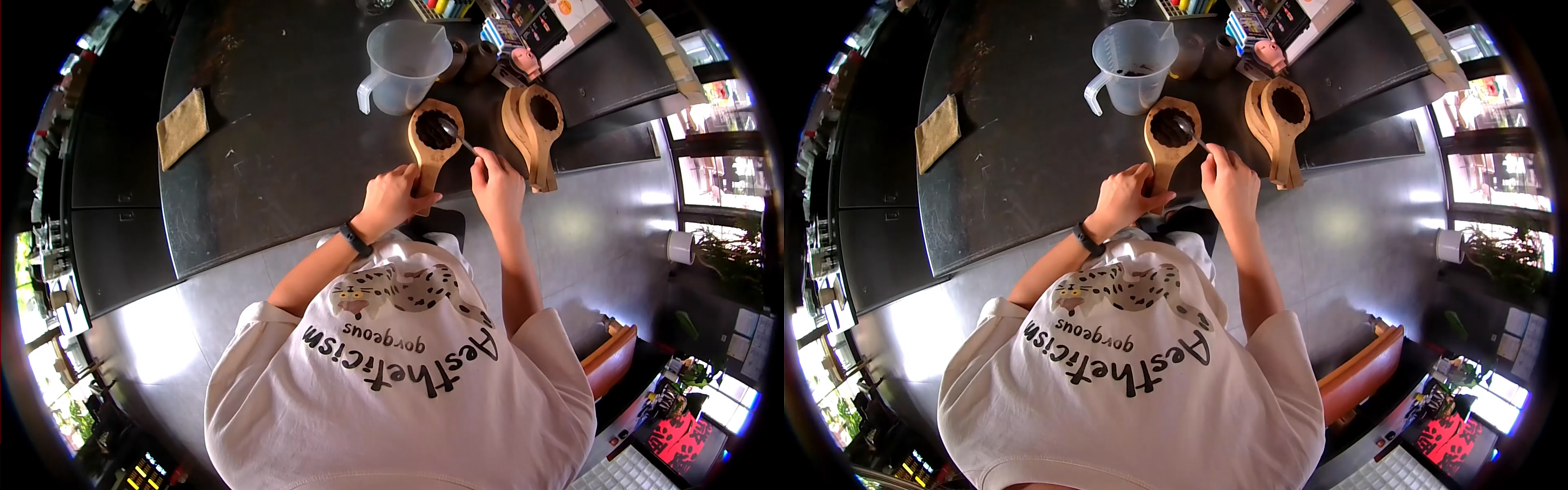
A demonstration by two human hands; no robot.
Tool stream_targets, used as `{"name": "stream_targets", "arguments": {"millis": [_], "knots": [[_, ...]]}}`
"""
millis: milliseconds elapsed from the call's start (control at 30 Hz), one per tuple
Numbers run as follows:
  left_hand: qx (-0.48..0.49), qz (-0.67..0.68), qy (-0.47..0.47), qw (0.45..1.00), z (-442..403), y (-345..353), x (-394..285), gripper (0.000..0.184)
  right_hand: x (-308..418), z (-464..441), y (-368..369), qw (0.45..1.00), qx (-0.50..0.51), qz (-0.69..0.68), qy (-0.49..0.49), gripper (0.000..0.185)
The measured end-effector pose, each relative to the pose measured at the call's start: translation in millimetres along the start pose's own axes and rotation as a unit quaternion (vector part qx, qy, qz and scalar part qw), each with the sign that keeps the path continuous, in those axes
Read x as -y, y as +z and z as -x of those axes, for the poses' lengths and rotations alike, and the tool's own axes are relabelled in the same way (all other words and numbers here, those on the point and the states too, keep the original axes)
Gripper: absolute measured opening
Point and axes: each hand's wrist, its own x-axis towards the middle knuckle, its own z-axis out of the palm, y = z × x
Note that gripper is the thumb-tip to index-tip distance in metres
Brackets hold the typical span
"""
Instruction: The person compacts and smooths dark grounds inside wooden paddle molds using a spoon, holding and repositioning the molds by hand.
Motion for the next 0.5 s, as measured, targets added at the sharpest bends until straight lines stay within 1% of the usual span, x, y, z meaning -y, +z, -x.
{"name": "stream_targets", "arguments": {"millis": [100,200,400,500], "knots": [[-0.002,0.008,-0.002,1.000,0.1,1.3,1.3,0.045,4.9,-1.5,-7.2,0.999,0.003,-0.035,0.022,0.016],[-0.024,-0.001,0.023,0.999,0.4,2.2,1.9,0.045,13.0,-0.7,-10.6,0.999,0.001,-0.043,-0.003,0.016],[-0.014,0.017,0.011,1.000,0.4,0.8,0.1,0.045,17.3,4.6,-2.5,0.999,0.012,-0.041,-0.022,0.014],[-0.029,0.010,0.027,0.999,0.6,2.5,1.9,0.045,17.8,6.5,-0.5,0.999,0.018,-0.031,-0.027,0.013]]}}
